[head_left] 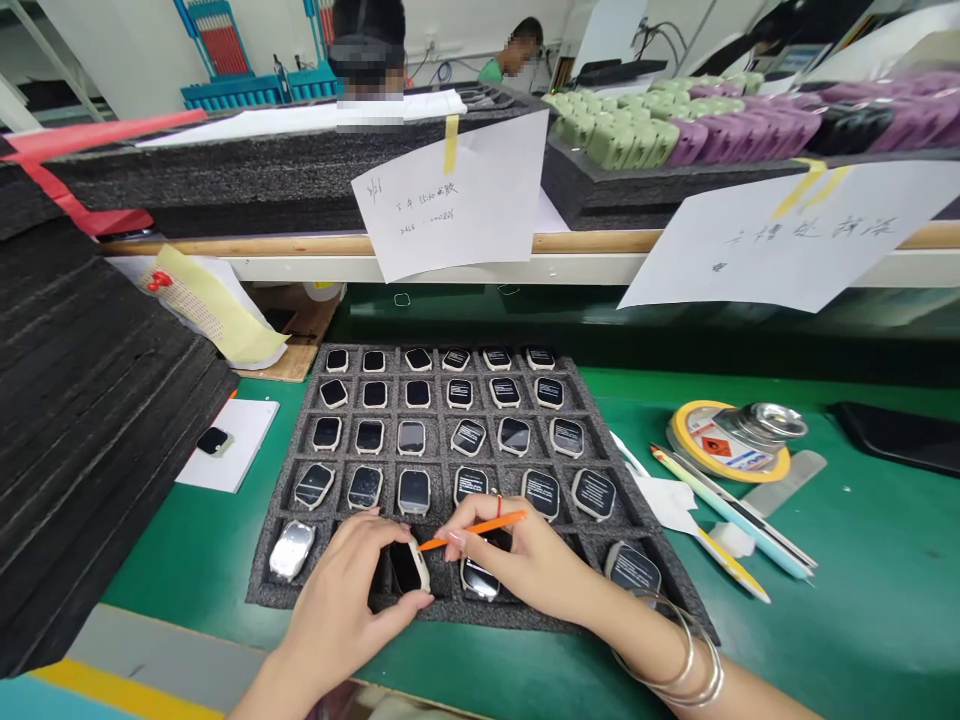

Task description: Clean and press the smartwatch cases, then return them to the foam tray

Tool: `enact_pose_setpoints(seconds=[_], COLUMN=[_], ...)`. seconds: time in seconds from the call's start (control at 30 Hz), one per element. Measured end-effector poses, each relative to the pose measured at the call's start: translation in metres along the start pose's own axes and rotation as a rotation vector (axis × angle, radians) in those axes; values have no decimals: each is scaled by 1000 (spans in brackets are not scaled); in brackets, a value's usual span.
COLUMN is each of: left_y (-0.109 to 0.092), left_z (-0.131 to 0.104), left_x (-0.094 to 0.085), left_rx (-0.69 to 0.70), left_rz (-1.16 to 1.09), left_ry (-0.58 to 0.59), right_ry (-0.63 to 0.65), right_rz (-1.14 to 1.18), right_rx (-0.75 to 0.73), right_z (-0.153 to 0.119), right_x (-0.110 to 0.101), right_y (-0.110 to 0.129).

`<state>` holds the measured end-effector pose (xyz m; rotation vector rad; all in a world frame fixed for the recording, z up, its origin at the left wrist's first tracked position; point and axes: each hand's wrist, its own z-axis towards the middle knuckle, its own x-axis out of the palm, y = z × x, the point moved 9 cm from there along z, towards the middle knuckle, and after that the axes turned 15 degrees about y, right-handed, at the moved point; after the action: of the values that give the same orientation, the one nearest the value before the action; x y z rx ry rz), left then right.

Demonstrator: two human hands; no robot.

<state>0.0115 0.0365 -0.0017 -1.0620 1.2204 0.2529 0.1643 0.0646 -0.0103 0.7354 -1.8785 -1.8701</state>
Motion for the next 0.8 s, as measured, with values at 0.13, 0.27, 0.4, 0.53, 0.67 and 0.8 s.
enact_pose_setpoints(seconds=[0.13, 0.27, 0.4, 0.53, 0.67, 0.8], left_y=[-4, -8, -13, -19, -35, -54], left_z=[-2, -7, -12, -14, -6, 10], left_x=[1, 1, -2, -8, -7, 8], left_rx=[25, 74, 146, 201, 285, 343], left_rz=[71, 156, 210, 214, 180, 174], left_ry=[8, -8, -41, -102, -73, 40], right_ry=[-74, -245, -516, -710, -730, -736], right_rz=[-26, -183, -471, -410, -284, -241], right_rx=[-8, -16, 42, 210, 238, 212], right_z=[-6, -30, -72, -110, -118, -114], right_x=[-11, -41, -87, -123, -127, -125], right_y=[4, 14, 17, -8, -29, -34])
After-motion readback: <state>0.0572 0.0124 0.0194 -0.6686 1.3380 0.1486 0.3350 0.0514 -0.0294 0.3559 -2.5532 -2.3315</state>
